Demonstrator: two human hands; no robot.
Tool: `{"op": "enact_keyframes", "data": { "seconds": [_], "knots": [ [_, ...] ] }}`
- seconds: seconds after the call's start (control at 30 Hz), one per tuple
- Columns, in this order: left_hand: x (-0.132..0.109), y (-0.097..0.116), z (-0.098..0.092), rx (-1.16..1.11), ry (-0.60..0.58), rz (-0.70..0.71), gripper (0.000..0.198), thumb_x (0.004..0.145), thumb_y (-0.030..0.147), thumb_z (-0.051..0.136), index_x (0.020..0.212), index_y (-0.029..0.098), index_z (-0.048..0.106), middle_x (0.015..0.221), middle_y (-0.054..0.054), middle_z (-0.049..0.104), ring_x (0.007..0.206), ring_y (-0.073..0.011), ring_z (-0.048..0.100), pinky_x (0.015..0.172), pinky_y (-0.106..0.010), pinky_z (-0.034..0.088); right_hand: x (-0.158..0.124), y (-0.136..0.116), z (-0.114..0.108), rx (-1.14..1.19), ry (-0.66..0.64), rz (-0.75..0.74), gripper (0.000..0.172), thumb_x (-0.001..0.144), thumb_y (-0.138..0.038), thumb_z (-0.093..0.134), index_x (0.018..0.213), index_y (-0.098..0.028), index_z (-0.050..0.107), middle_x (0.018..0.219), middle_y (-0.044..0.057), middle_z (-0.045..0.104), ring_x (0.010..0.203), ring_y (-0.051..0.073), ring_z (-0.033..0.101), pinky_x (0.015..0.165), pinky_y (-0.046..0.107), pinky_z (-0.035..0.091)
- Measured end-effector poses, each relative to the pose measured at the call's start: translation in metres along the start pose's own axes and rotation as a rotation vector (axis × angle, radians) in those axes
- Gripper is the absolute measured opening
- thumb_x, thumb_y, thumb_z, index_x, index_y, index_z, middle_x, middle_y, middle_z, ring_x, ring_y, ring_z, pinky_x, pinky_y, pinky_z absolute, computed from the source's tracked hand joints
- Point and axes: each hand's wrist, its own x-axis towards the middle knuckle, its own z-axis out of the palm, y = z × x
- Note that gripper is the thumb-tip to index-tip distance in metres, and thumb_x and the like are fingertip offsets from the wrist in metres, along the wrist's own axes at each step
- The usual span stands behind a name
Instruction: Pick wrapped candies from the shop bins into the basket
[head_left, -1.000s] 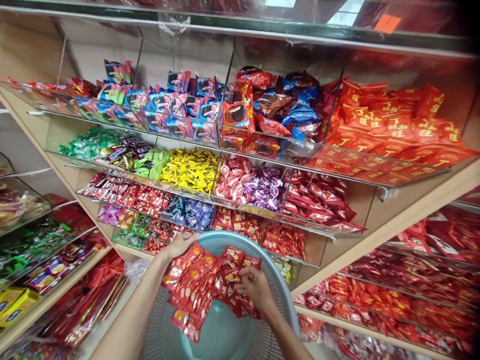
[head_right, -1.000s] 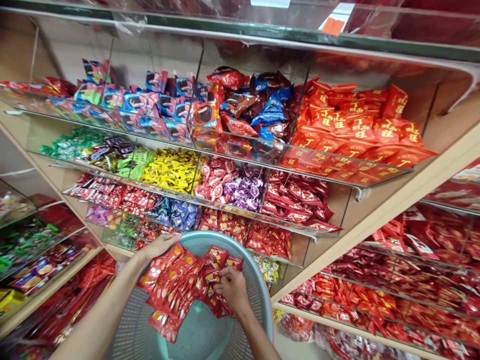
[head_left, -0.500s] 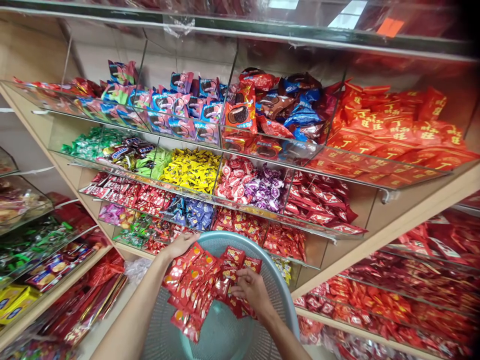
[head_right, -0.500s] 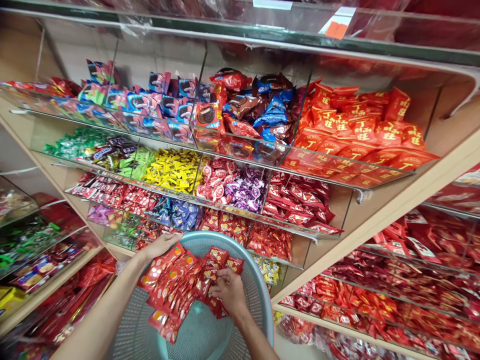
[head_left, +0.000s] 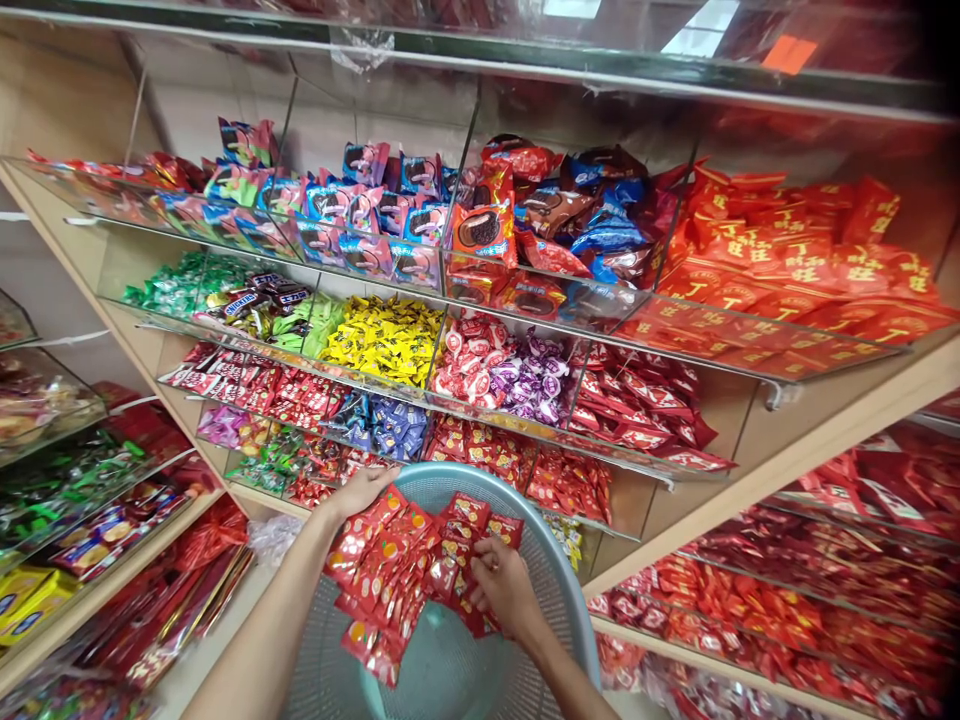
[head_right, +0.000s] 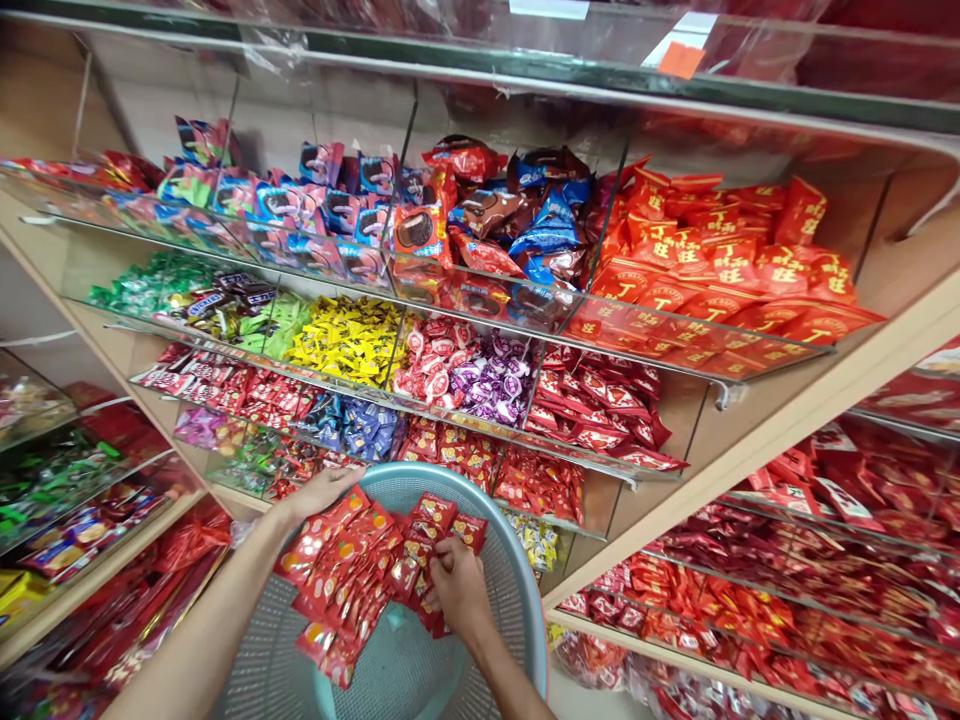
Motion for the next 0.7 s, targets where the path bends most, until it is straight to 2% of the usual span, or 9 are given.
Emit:
{"op": "enact_keyframes", "data": {
  "seconds": [0.1,0.2,0.3,0.33,0.4,0.47,0.53,0.7],
  "knots": [
    [0.001,-0.002,0.000,0.008,0.005,0.012,0.044,0.064,0.055,0.049,0.070,0.013,0.061,0.066,0.000,0.063,0.060,-0.0139,0.053,0.060,-0.024,0.041,0.007,-0.014,-0.014,-0.154,0.030,-0.092,0.018,0.076,-0.033,0.037,0.076,-0.018,0.047,0.049,-0.005,0.049,0.035,0.010,0.049,0.032,0.018,0.033],
    [0.001,-0.001,0.001,-0.012,-0.005,-0.006,0.045,0.063,0.056,0.049,0.072,0.013,0.061,0.067,-0.001,0.064,0.061,-0.0146,0.054,0.062,-0.025,0.042,0.027,-0.038,-0.034,-0.311,0.100,-0.223,0.022,0.079,-0.032,0.033,0.079,-0.019,0.051,0.051,-0.003,0.051,0.040,0.011,0.050,0.038,0.019,0.035],
    [0.000,0.000,0.001,-0.020,-0.011,-0.027,0.046,0.062,0.057,0.050,0.072,0.013,0.061,0.067,-0.001,0.064,0.061,-0.0153,0.055,0.062,-0.025,0.042,0.059,-0.062,-0.051,-0.538,0.206,-0.358,0.022,0.080,-0.027,0.032,0.084,-0.018,0.052,0.064,0.002,0.057,0.057,0.013,0.054,0.053,0.021,0.039],
    [0.000,0.001,0.001,-0.014,-0.006,-0.021,0.046,0.062,0.057,0.050,0.072,0.013,0.061,0.067,-0.001,0.064,0.061,-0.0153,0.055,0.061,-0.025,0.042,0.071,-0.069,-0.055,-0.634,0.252,-0.362,0.021,0.080,-0.025,0.033,0.085,-0.017,0.052,0.072,0.004,0.058,0.064,0.013,0.055,0.059,0.022,0.040],
    [-0.001,0.001,0.001,0.003,-0.002,0.005,0.047,0.062,0.058,0.049,0.070,0.013,0.061,0.065,-0.001,0.063,0.061,-0.0151,0.054,0.060,-0.025,0.041,0.094,-0.078,-0.058,-0.857,0.272,-0.274,0.022,0.078,-0.021,0.037,0.095,-0.016,0.051,0.090,0.008,0.057,0.080,0.015,0.054,0.068,0.023,0.039],
    [-0.002,0.003,0.001,0.011,-0.011,0.022,0.047,0.063,0.058,0.048,0.067,0.013,0.060,0.063,-0.001,0.062,0.059,-0.0147,0.053,0.058,-0.024,0.041,0.114,-0.082,-0.058,-1.028,0.248,-0.135,0.030,0.076,-0.020,0.044,0.105,-0.013,0.048,0.101,0.013,0.054,0.092,0.019,0.052,0.073,0.025,0.038],
    [-0.003,0.004,0.001,0.004,-0.032,0.021,0.046,0.063,0.058,0.048,0.064,0.013,0.058,0.060,0.000,0.061,0.056,-0.0141,0.052,0.057,-0.024,0.041,0.130,-0.082,-0.054,-1.101,0.219,-0.022,0.034,0.074,-0.019,0.049,0.106,-0.010,0.049,0.101,0.017,0.054,0.095,0.022,0.051,0.075,0.028,0.039],
    [-0.005,0.006,0.001,-0.015,-0.036,0.030,0.045,0.061,0.057,0.050,0.065,0.013,0.060,0.062,-0.001,0.062,0.057,-0.0141,0.052,0.058,-0.024,0.041,0.154,-0.075,-0.046,-1.110,0.174,0.140,0.023,0.077,-0.013,0.043,0.093,-0.007,0.059,0.093,0.020,0.059,0.091,0.023,0.055,0.073,0.030,0.042]
  ]
}}
